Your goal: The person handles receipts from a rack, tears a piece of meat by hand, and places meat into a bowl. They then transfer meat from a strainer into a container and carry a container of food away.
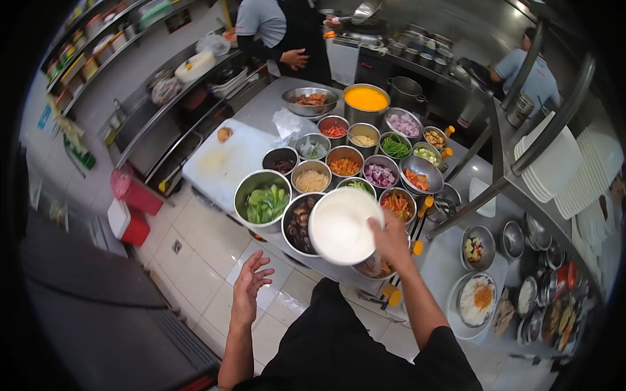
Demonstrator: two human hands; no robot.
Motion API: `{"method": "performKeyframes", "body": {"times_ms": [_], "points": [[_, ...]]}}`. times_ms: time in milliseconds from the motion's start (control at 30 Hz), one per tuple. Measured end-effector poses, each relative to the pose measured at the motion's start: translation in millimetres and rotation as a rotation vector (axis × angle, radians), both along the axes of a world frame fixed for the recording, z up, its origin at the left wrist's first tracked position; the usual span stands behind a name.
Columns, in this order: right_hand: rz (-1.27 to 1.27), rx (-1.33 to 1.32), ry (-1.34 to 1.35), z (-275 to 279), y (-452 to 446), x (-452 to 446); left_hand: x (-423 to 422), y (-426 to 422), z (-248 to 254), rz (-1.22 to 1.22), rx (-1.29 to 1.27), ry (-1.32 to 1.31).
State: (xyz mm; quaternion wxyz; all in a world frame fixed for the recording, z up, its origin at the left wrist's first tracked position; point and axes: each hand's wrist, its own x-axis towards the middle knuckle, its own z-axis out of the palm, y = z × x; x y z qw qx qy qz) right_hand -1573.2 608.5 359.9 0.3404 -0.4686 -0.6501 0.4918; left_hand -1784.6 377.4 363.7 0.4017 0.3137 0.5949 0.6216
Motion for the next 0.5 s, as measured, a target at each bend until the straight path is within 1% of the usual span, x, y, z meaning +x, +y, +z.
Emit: {"method": "performKeyframes", "body": {"times_ms": [67, 133, 167, 200, 267, 300, 333, 367, 400, 467, 500], "points": [[-0.143, 0.11, -0.059, -7.2, 34.3, -1.7, -38.4, 22.0, -0.2, -0.044, 0.014, -0.006], [-0.267, 0.265, -0.227, -31.2, 69.2, -3.6, -74.1, 42.8, -1.9, -0.075, -0.032, 0.061], [-0.319, 0.379, -0.335, -42.3, 81.7, -6.5, -89.7, 52.8, -0.9, -0.052, -0.033, 0.053], [-0.312, 0.304, -0.364, -37.0, 86.2, -12.9, -107.6, 61.3, -3.1, -0.043, -0.038, 0.061], [-0.328, 0.241, -0.452, -60.9, 104.4, -17.5, -141.7, 72.8, -9.8, 0.018, -0.112, 0.135], [-0.327, 0.195, -0.435, -65.8, 106.1, -21.7, -157.8, 76.7, -9.0, 0.073, -0.13, 0.152], [-0.338, 0.155, -0.416, -62.0, 105.5, -26.6, -176.1, 79.5, -11.6, 0.074, -0.151, 0.155], [-0.358, 0.178, -0.373, -54.6, 100.8, -34.3, -196.2, 82.0, -15.8, 0.094, -0.178, 0.184], [-0.349, 0.137, -0.37, -65.1, 105.2, -31.2, -214.7, 81.8, -20.6, 0.125, -0.206, 0.207], [-0.353, 0.171, -0.31, -57.1, 101.8, -35.9, -247.9, 83.4, -25.2, 0.201, -0.251, 0.23], [-0.345, 0.143, -0.295, -52.2, 102.2, -38.2, -265.5, 84.7, -24.4, 0.232, -0.302, 0.273]]}}
